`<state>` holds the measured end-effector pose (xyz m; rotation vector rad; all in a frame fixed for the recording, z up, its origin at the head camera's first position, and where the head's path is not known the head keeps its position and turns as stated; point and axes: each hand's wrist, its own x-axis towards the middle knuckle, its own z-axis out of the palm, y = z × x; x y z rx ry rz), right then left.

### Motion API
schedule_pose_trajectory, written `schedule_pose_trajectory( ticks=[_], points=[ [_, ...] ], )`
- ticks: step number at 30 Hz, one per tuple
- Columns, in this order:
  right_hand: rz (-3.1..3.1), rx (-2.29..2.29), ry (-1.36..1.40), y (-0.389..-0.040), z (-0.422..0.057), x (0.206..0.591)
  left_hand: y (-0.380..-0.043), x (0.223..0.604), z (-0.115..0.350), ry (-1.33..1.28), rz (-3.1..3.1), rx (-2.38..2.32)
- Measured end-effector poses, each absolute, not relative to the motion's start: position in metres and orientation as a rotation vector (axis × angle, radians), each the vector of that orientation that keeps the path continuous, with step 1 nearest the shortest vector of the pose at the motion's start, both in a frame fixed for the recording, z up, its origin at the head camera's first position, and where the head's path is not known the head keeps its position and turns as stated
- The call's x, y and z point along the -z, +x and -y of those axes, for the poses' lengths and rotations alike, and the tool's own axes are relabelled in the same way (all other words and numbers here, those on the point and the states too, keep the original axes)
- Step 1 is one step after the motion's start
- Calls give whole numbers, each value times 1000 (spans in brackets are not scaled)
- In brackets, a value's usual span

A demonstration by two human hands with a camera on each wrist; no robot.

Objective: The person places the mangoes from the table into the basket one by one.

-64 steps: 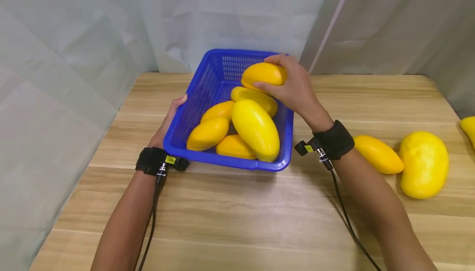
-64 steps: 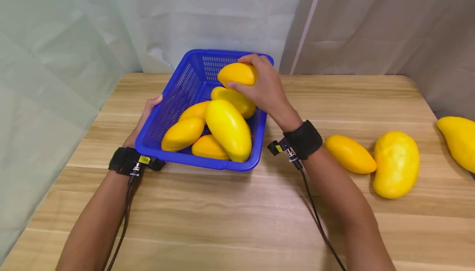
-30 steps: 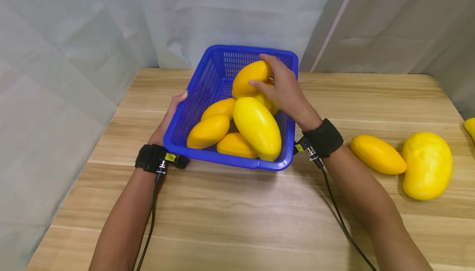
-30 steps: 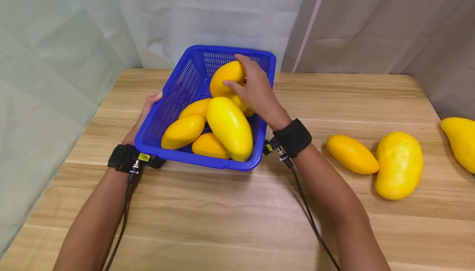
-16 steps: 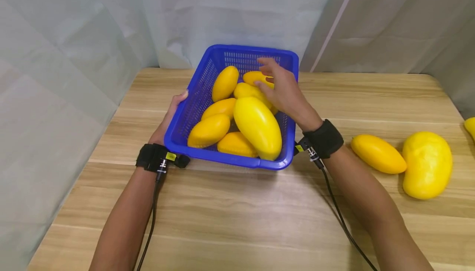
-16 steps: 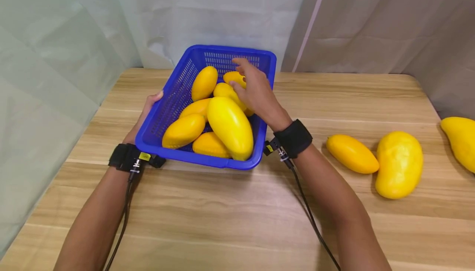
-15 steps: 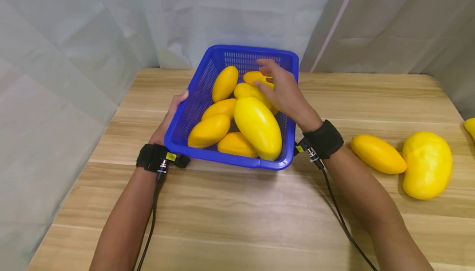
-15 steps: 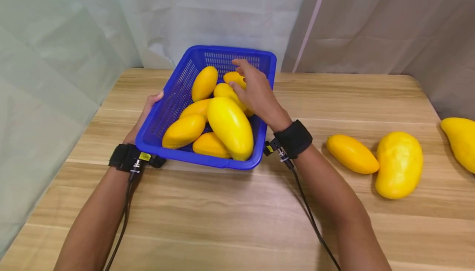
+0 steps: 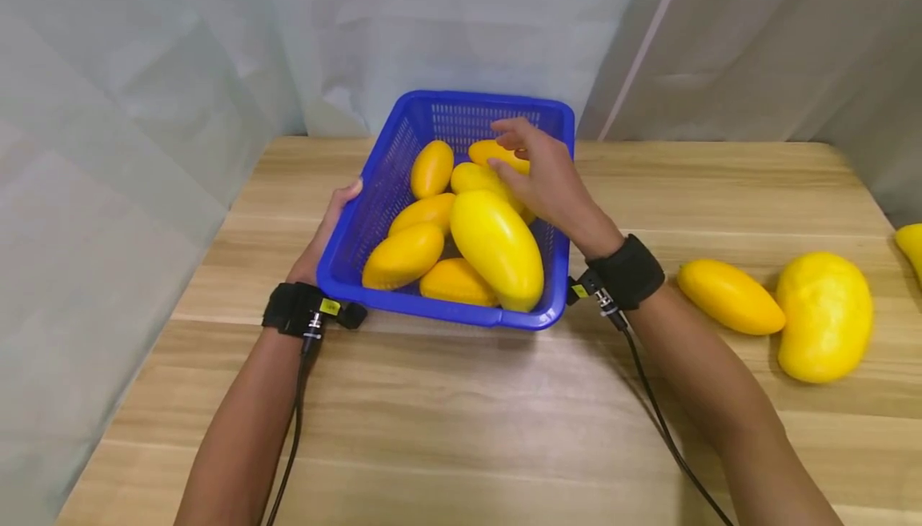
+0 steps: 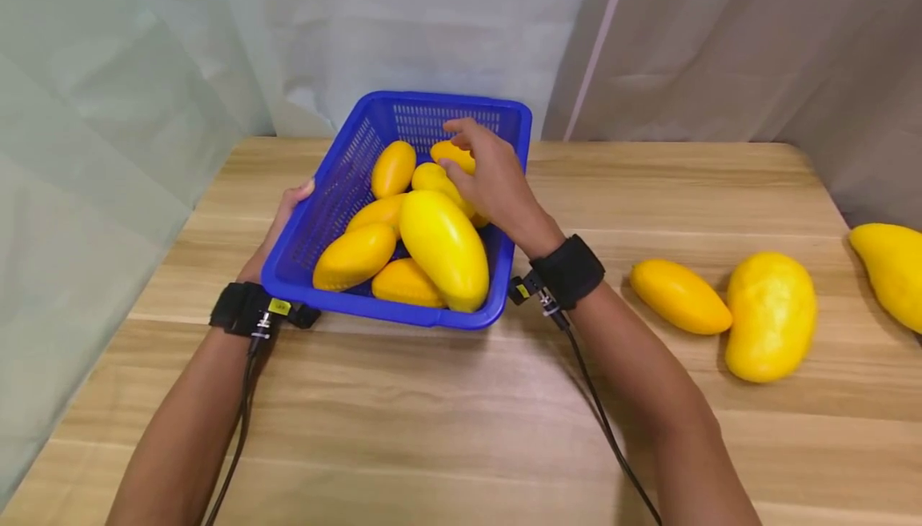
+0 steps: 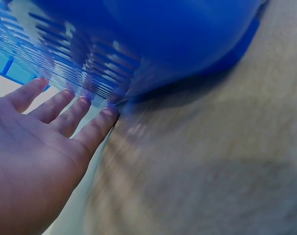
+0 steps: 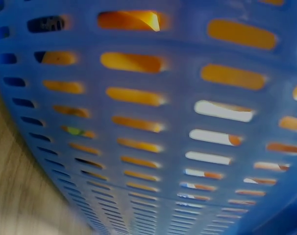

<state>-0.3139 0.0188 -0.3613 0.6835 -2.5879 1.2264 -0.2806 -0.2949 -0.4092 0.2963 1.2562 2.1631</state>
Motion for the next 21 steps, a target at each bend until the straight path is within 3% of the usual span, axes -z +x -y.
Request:
schedule_pose_trajectory(
  ticks=[21],
  points=[
    [2600,-1148,592,-302,-44,336,-284,409,294,300,-1292,-2160]
  ],
)
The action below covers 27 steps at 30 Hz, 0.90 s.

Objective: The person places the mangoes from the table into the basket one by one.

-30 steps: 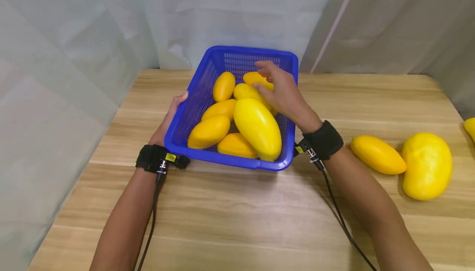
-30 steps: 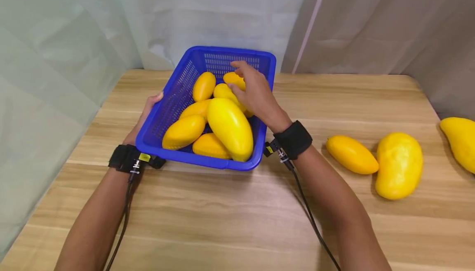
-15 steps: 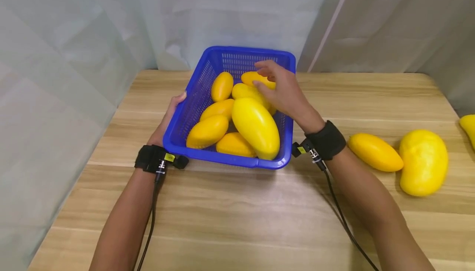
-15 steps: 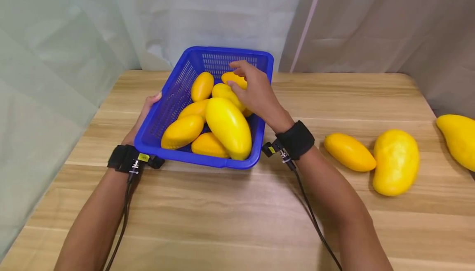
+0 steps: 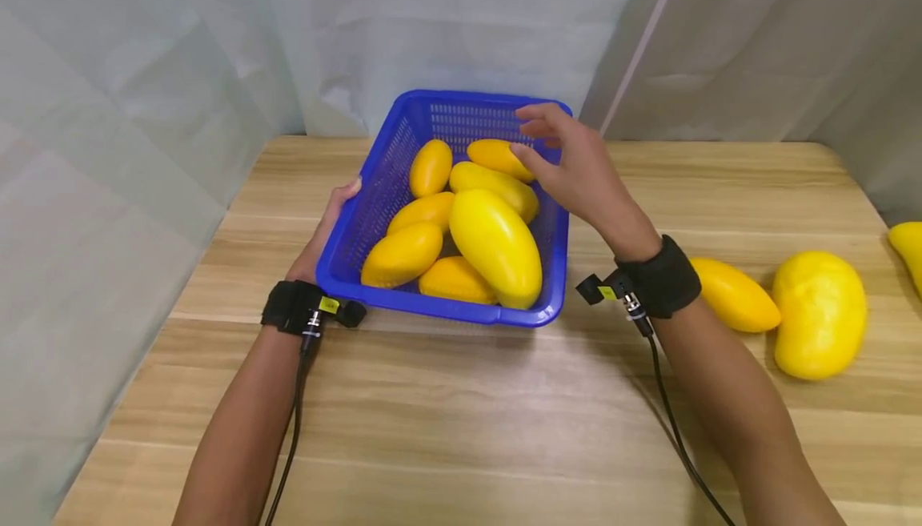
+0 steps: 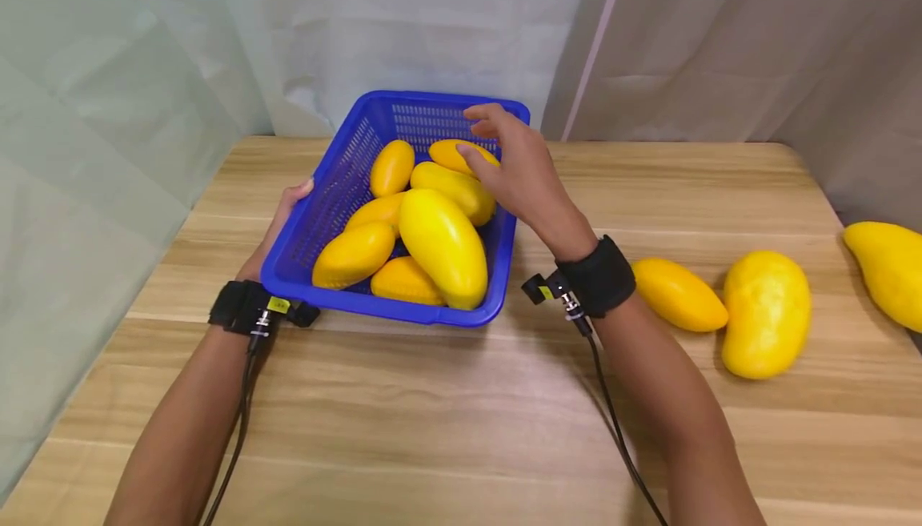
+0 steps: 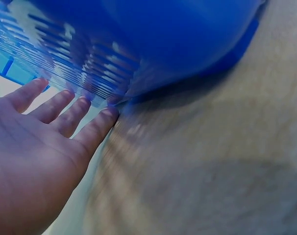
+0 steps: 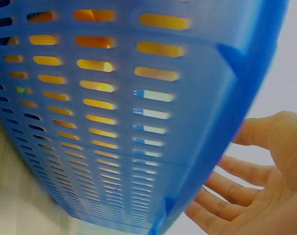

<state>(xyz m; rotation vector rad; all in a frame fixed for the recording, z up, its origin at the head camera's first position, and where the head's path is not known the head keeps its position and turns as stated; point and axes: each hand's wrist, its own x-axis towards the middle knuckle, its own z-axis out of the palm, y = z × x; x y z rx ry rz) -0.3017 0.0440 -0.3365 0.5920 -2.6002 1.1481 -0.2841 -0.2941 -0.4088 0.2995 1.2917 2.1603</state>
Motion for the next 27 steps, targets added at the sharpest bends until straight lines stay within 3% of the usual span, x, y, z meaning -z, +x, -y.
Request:
schedule_pose_trajectory(
  ticks=[27],
  points=[
    [2613,-1102,550,-279,-76,317,-284,409,297,263,-1251,-2196]
  ],
)
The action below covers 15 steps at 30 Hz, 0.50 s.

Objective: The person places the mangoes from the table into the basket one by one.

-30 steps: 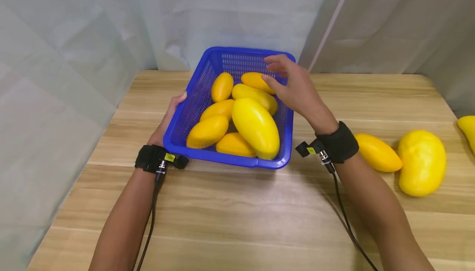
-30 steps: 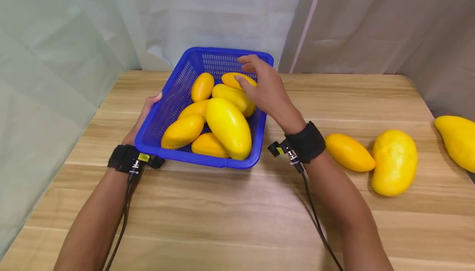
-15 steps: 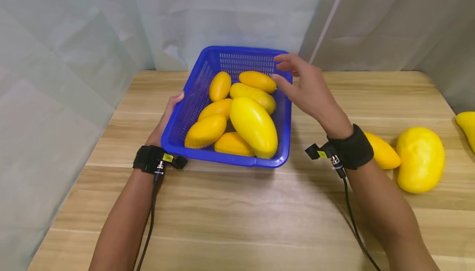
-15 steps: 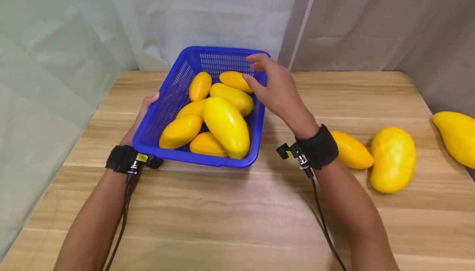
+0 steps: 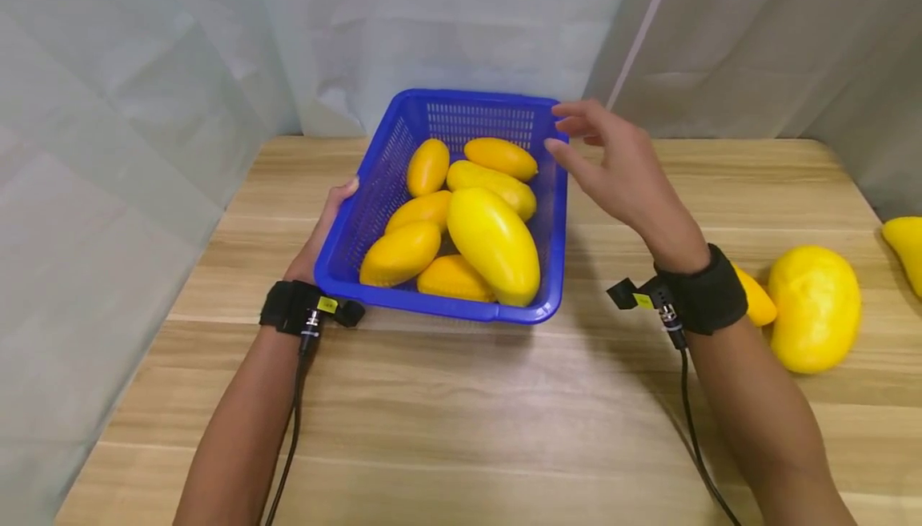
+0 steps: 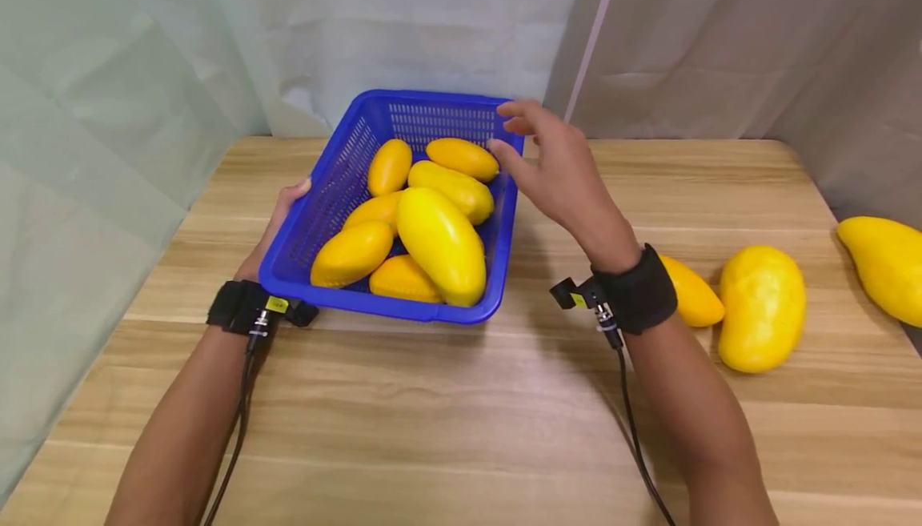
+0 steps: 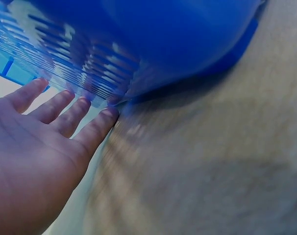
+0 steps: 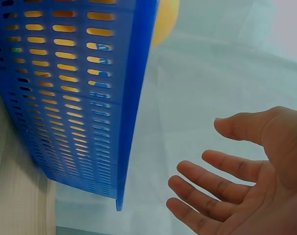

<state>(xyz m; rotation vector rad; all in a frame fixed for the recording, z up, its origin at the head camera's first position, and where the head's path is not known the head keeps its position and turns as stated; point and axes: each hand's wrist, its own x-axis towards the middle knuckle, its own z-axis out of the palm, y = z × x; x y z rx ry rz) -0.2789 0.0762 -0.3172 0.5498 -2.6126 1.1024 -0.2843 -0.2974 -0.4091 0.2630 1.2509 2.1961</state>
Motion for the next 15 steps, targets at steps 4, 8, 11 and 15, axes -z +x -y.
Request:
schedule_pose_trajectory(
  ticks=[4,8,11,15],
  points=[
    [2620,-1116,527,-278,-82,317,-285,410,293,275,-1261,-2183],
    [2629,-1108,520,-276,-88,322,-286,412,291,284,-1272,-2171],
    [2648,-1081,534,-274,-95,328,-284,412,291,286,-1281,-2169],
    [2693,-1033,535,-268,-110,335,-283,412,291,281,-1264,-2158]
  ],
)
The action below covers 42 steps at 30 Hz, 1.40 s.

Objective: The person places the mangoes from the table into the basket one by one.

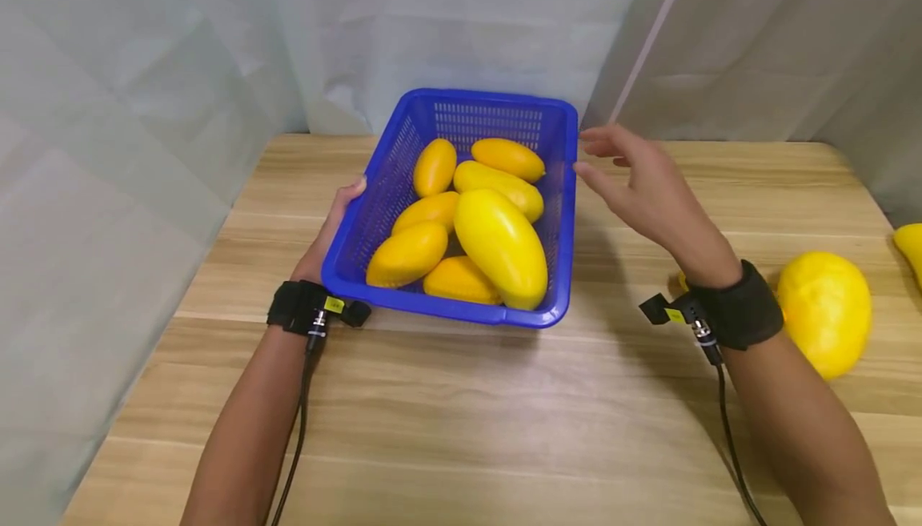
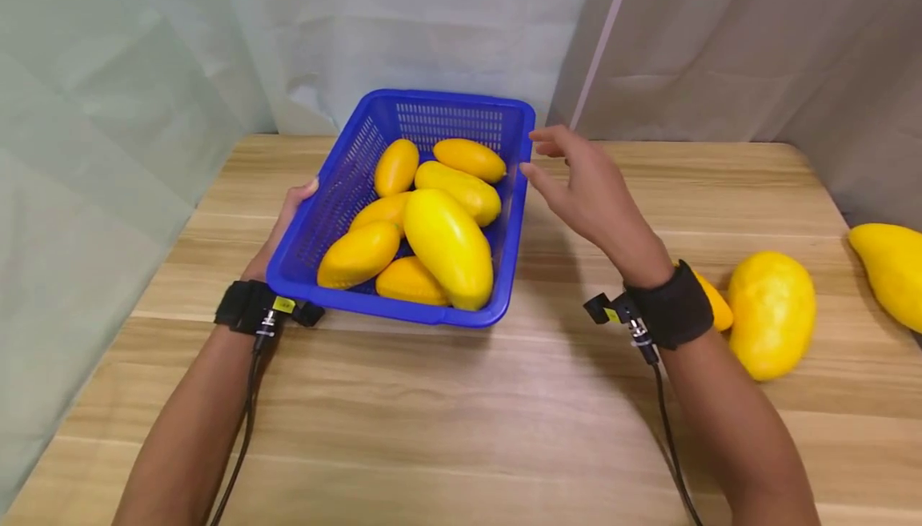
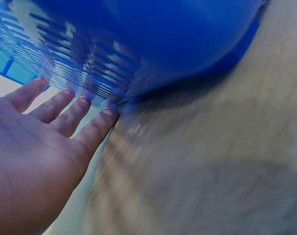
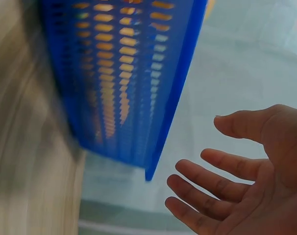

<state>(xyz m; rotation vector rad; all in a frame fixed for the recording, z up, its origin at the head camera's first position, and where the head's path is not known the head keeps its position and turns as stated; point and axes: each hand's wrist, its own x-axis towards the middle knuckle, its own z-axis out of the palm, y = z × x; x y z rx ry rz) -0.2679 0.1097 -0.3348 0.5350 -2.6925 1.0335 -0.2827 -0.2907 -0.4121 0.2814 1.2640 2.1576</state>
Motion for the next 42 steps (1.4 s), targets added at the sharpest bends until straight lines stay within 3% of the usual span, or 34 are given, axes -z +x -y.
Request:
schedule_pose_trajectory(
  ticks=[20,30,42],
  points=[
    [2898,-772,317,-189,-221,368,-281,414,288,287,-1240,-2150],
    [2958,-778,192,-175,-238,378,-281,413,290,251,-1226,-2172],
    [2961,-742,262,-163,-236,411,-280,412,291,290,-1325,-2120]
  ],
)
